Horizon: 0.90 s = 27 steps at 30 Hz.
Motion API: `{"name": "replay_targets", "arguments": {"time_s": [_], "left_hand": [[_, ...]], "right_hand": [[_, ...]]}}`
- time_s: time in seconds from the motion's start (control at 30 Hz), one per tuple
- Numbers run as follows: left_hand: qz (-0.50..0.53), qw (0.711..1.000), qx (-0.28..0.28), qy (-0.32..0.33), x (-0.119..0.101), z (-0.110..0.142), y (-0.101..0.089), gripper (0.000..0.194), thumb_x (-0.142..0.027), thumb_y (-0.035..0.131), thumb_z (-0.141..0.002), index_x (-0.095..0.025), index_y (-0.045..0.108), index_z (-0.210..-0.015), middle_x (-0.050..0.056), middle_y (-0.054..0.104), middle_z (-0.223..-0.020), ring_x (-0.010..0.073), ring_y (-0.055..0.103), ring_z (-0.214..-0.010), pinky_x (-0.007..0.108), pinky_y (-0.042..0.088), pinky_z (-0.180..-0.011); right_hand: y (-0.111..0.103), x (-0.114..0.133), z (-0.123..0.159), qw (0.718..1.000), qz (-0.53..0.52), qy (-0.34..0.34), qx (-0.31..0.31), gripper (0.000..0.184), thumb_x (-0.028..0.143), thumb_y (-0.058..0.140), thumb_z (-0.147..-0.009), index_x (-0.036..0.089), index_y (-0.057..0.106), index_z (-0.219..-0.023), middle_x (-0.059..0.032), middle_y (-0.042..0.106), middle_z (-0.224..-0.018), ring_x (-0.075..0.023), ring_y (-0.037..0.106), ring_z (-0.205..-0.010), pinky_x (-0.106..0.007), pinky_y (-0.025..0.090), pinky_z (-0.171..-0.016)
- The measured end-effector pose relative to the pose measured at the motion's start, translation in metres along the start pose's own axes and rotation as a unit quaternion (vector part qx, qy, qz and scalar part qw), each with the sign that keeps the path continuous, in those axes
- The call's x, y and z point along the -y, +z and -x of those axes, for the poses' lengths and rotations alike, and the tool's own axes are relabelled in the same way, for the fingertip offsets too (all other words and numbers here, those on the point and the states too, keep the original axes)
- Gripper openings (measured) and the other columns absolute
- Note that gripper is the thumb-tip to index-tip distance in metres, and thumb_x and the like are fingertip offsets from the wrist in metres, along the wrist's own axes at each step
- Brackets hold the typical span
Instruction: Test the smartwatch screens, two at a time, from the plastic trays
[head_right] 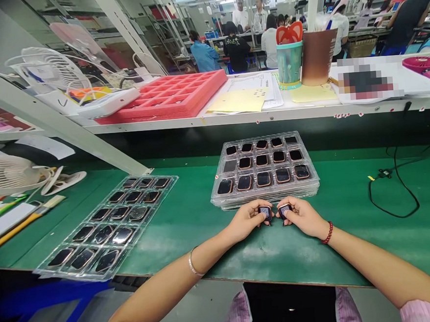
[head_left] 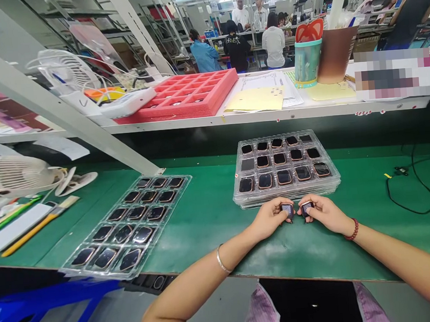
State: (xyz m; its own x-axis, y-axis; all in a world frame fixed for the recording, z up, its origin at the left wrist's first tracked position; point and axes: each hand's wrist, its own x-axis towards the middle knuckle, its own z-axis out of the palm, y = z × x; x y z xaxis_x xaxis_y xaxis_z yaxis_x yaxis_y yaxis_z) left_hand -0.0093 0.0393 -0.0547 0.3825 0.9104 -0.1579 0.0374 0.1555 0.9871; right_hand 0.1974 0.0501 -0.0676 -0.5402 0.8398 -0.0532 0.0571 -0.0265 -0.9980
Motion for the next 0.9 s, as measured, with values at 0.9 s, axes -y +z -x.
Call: {"name": "replay_targets", "arguments": {"time_s": [0.9], "left_hand": [[-0.031,0.998,0.009,0.045,0.0084,-0.0006,0.0006,0.035,-0.014,0.062,-0.068,-0.015,0.053,-0.102,0.005,0.061,-0.091,0.0132,0.058,-0.077,0.027,0.047,-0.071]], "right_hand": [[0.0012,0.0003,0.0014,1.0,0.012,-0.012,0.01,0.032,0.015,0.048,-0.081,0.021,0.049,-0.113,-0.0062,0.062,-0.1,-0.0143,0.061,-0.076,-0.028,0.05,-0.065]]}}
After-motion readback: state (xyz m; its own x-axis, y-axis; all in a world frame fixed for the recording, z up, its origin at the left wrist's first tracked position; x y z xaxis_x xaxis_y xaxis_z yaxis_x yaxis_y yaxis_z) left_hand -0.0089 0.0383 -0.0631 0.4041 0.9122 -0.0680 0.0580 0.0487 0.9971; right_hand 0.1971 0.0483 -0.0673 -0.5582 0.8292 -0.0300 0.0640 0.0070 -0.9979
